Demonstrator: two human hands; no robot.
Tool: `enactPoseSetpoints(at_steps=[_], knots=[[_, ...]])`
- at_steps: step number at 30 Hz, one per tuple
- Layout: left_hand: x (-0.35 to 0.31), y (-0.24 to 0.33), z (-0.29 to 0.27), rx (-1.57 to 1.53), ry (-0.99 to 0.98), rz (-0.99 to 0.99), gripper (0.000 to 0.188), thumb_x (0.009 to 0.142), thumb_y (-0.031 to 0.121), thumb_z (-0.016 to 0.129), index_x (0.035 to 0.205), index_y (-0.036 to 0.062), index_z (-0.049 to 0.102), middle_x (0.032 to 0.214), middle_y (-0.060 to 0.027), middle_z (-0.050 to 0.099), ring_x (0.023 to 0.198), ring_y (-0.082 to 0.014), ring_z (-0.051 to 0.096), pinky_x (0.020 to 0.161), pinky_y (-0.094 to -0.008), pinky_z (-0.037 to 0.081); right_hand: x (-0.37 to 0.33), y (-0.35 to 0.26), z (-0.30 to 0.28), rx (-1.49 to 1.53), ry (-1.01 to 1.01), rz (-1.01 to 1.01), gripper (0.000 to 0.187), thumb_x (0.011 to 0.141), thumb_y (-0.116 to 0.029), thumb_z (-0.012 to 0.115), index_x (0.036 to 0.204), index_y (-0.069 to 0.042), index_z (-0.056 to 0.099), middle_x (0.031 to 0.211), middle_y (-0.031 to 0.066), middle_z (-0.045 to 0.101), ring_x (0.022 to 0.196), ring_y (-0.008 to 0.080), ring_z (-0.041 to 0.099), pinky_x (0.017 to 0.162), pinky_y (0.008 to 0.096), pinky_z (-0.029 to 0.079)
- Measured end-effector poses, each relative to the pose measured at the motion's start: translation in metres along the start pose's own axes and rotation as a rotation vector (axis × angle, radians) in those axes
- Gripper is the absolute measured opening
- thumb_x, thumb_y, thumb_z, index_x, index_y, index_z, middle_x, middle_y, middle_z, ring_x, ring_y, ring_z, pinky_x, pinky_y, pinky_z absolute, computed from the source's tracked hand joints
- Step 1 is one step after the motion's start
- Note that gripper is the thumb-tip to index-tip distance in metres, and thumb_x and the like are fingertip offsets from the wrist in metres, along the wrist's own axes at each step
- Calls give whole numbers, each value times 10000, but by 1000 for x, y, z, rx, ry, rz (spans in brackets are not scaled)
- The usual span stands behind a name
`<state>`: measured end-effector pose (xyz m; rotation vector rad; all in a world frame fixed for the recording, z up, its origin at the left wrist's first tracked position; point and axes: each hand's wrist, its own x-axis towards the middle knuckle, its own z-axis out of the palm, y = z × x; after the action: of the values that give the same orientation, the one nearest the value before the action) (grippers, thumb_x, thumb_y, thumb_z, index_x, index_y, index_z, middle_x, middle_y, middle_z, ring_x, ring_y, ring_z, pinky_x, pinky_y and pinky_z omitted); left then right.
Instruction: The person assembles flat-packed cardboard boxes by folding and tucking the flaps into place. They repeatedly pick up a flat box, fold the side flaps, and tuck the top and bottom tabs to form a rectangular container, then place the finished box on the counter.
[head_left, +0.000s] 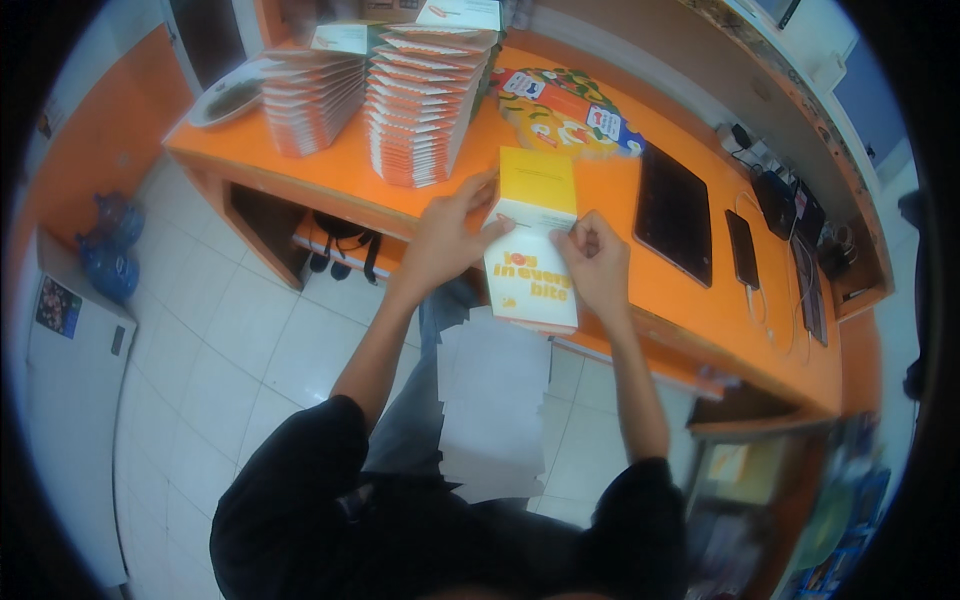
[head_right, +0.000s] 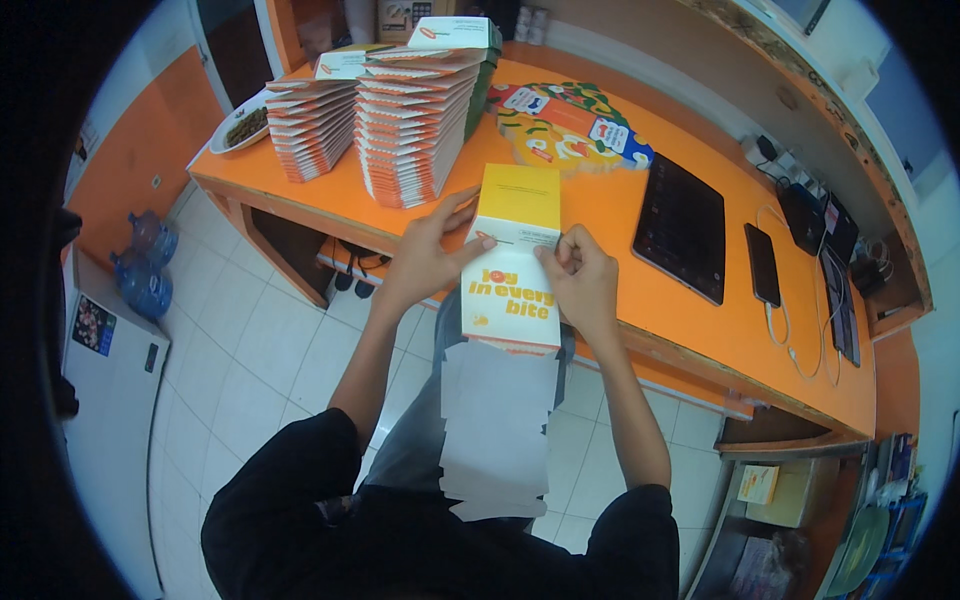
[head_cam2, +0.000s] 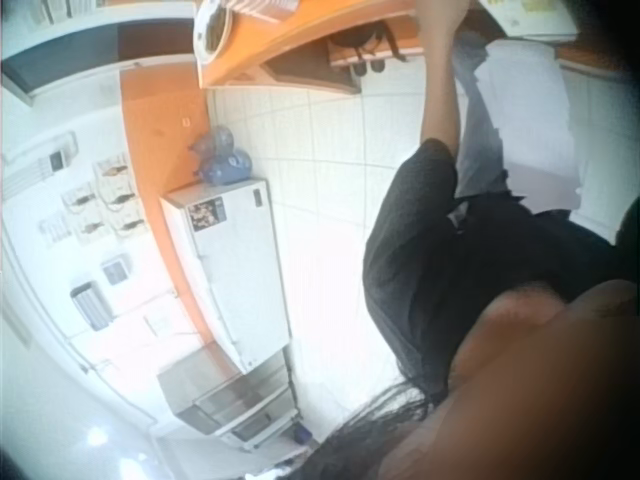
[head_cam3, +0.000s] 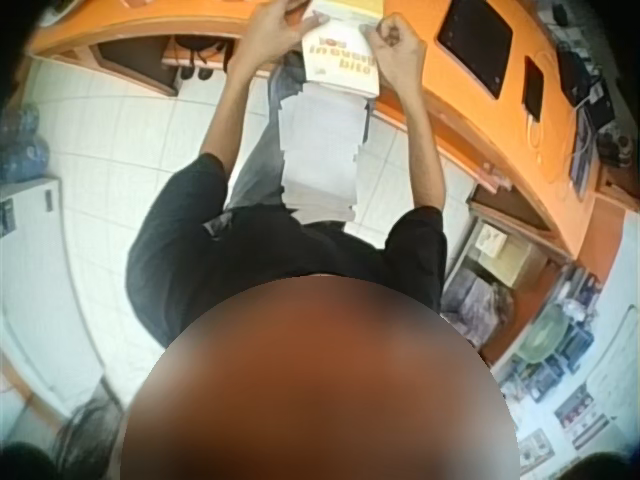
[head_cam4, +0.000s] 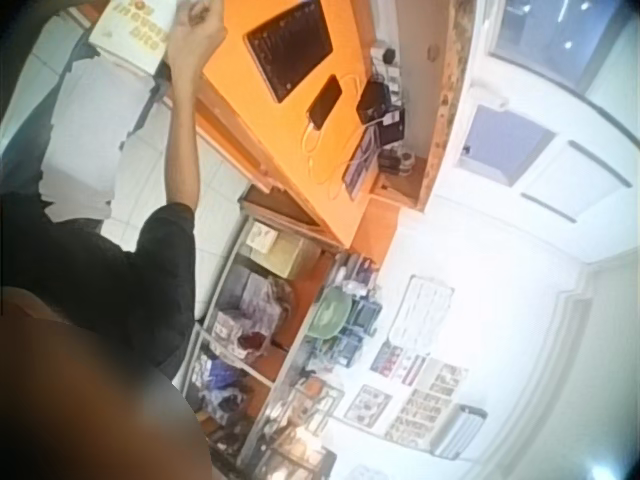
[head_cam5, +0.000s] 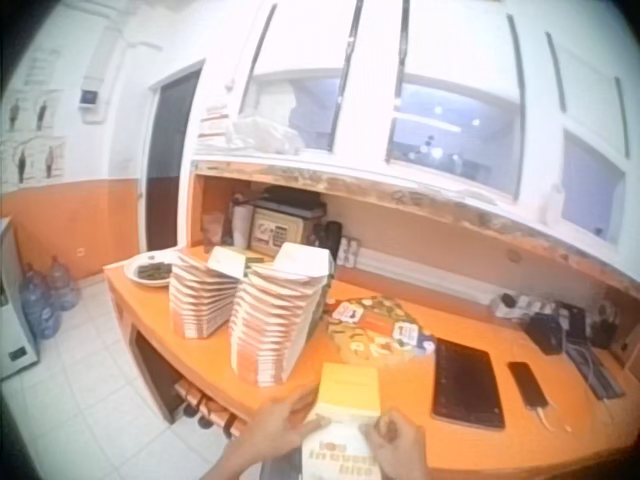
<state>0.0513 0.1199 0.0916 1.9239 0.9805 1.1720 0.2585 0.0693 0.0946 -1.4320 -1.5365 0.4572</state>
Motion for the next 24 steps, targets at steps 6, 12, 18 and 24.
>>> enactPoseSetpoints(at_steps=[6,12,18,24], knots=[[-9,3,-4,-227,104,-1,511,852,188,680,1297,25,486,1256,-196,579,1180,-283,563,920,-366,477,-2,-7,0,187,47,102,335,809,-121,745,786,-77,414,736,72,621,496,45,526,404,190,370],[-8,13,-13,-321,46,58,458,894,136,626,1310,33,467,1327,-157,512,1269,-247,470,995,-398,438,-2,-13,1,336,81,88,375,794,-149,769,1028,-28,502,902,140,661,544,52,570,449,190,425],[17,2,-14,73,6,138,565,883,132,624,1371,-3,375,1293,-214,524,1220,-320,512,970,-380,431,6,-13,6,108,23,-42,609,818,-178,728,1348,-55,456,1197,159,601,880,150,605,742,279,504],[17,-7,-11,214,27,-18,614,858,113,633,1394,24,346,1230,-250,557,1162,-352,553,971,-372,425,6,-9,5,-212,-105,-118,630,804,-192,734,1377,-118,483,1307,132,556,937,169,581,838,299,489]])
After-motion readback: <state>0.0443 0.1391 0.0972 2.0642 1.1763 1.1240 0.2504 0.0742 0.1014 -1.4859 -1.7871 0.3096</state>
